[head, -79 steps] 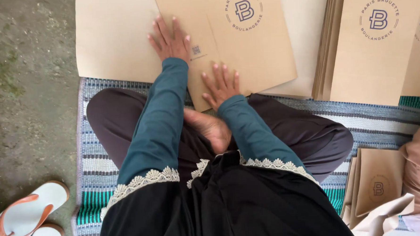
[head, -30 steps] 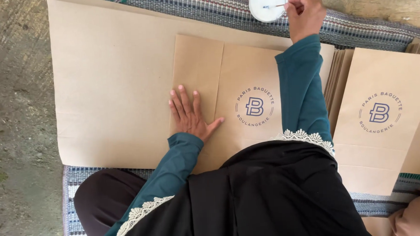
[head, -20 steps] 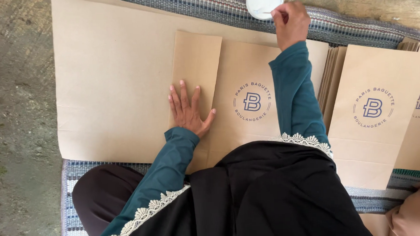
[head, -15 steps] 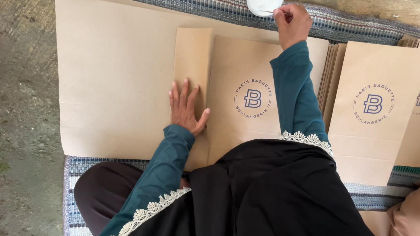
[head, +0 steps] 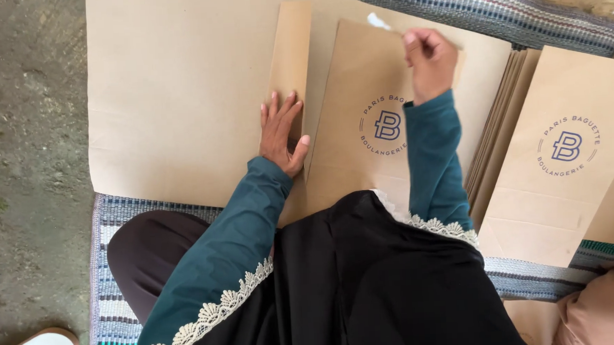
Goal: The person sits on a mat and assembles paper bags by applying glue to the edges with a small stick, folding the sides, and pressing them flat. They repeat this process for multiple bags, stacking the finished ones nearby.
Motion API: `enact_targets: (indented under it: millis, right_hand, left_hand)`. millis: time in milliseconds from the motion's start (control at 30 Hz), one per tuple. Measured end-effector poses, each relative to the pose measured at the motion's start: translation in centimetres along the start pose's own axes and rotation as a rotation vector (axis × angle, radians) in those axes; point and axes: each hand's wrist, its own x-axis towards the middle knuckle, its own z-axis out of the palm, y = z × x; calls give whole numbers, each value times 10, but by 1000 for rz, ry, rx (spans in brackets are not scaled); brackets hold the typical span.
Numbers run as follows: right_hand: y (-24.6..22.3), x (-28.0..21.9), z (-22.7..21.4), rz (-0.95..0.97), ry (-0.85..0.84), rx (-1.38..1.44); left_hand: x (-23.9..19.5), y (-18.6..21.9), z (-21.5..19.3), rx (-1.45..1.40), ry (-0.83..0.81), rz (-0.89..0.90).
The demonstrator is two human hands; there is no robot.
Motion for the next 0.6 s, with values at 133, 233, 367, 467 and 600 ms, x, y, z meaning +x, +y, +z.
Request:
enact_targets:
  millis: [133,233,367,467,600]
  right_hand:
    - [-7,-19,26,-91,-5,-202]
    - [-12,-19,36,-103,-25,-258]
    - [-7,-21,40,-209,-23,-391]
    - [-2,-34,36,-286,-58,-475]
    - [-24,-66,37,-284,-192,-523]
  left_hand:
    - [3,13,-7,-159,101,-9]
    - [4,12,-9,-217,127,-3]
    - [5,16,-13,-213,90,-53]
    - [4,14,-11,-212,102,-37]
    - [2,-8,6,-230,204,53]
